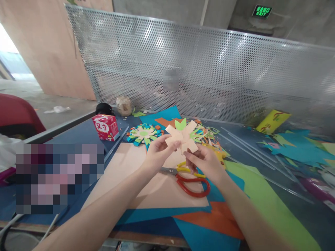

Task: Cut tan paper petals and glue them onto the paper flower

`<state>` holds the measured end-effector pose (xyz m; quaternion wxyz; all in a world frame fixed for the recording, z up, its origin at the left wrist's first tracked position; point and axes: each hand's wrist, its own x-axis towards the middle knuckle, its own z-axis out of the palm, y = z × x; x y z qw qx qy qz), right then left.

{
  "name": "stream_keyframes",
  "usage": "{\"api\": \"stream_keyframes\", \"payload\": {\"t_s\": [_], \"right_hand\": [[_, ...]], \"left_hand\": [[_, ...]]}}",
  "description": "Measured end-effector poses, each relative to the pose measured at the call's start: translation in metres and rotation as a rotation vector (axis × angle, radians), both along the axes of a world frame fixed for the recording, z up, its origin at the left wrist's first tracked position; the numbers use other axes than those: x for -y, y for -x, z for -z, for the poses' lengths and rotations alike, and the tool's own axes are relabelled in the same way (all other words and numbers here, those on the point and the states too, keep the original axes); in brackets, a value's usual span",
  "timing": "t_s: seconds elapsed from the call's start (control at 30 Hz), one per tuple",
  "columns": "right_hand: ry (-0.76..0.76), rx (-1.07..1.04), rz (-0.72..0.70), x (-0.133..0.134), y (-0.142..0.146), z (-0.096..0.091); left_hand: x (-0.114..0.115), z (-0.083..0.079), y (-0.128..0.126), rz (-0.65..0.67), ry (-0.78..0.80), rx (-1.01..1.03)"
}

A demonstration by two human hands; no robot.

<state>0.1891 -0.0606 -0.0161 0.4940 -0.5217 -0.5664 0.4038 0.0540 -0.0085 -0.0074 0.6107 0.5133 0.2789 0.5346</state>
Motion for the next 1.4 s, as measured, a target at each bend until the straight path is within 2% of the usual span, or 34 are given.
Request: {"api": "stream_keyframes", "payload": {"t_s": [0.27,0.5,0.7,1.07,1.4], "right_hand": [[-0.010,0.016,0.000,0.001,0.002,-0.002],[0.022,0.035,0.026,0.002,0.002,-0.003],[0.025,-0.003,-0.002,0.002,0.003,-0.001],[-0.010,0.000,-0.027,0.004,0.002,-0.001],[-0.029,0.057,-0.016,0.005,0.003,0.000]], "left_hand": [[0.001,0.000,0.001,-0.037,-0.070,-0.034],[-0.001,0.008,0.001,0.100,-0.158,0.007],[-0.004,0.013,0.000,0.063,-0.205,0.001],[-0.006,0.015,-0.001,0.024,-0.130,0.032],[-0.002,0.008,-0.001,0.004,-0.092,-0.011]]}}
